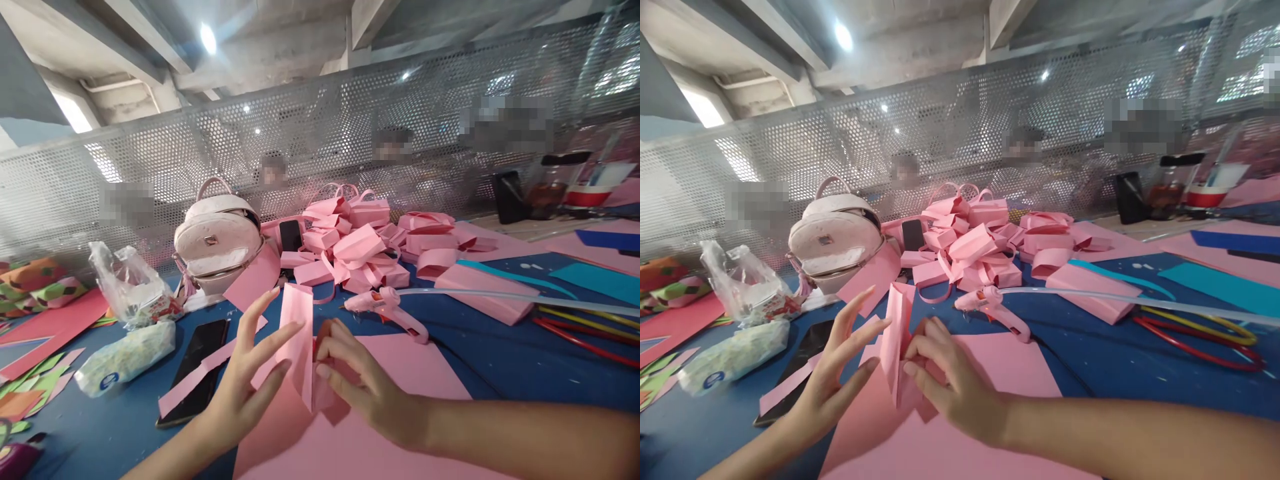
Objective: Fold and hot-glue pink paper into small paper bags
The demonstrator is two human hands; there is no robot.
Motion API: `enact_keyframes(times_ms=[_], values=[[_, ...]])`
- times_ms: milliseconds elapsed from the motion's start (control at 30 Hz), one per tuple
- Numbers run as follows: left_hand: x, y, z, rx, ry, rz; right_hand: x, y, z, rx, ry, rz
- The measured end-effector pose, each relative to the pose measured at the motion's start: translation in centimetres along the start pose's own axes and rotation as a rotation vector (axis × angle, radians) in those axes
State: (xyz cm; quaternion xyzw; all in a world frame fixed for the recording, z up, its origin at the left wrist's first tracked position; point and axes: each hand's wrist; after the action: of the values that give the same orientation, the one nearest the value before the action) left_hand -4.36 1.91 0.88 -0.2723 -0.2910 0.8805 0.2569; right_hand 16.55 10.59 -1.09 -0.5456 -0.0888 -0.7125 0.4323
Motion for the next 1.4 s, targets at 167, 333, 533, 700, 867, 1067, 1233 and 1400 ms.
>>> enact_keyframes(times_ms=[167,333,533,700,867,1067,1233,1400], values=[[-1.8,-1.5,2.2,0.068,-0.293,-0.227,0.3,0.3,-0.2,0.062,0.085,0.172],[-3.0,-1.8,2.4,0.076,-0.409,-0.298,0.4,0.5,-0.8,0.056,0.043,0.22],[-3.1,-1.7,2.7,0.102,-0.438,-0.339,0.3,0.8,-0.9,0.059,0.004,0.212],[-3.1,-1.6,2.8,0.094,-0.453,-0.368,0.4,0.8,-0.9,0.063,-0.007,0.211],[-3.2,-1.6,3.0,0.077,-0.452,-0.383,0.4,0.8,-1.0,0.051,-0.029,0.22],[-3.1,-1.6,2.9,0.067,-0.465,-0.406,0.5,0.9,-1.0,0.054,-0.038,0.209],[-2.8,-1.3,2.7,0.064,-0.494,-0.413,0.5,0.7,-0.9,0.051,-0.034,0.209],[-2.6,-1.3,2.6,0.058,-0.511,-0.39,0.4,0.8,-1.0,0.04,-0.048,0.141]])
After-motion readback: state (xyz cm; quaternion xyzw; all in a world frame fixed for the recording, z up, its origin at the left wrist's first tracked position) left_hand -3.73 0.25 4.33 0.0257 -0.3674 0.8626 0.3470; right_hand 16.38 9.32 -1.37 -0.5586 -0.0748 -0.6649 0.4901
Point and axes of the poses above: each hand's wrist, its own y-axis away from the middle knuckle, its own z-axis out of the back of the hand, x = y × z, and after that the axes turned 7 degrees about -z, right-handed
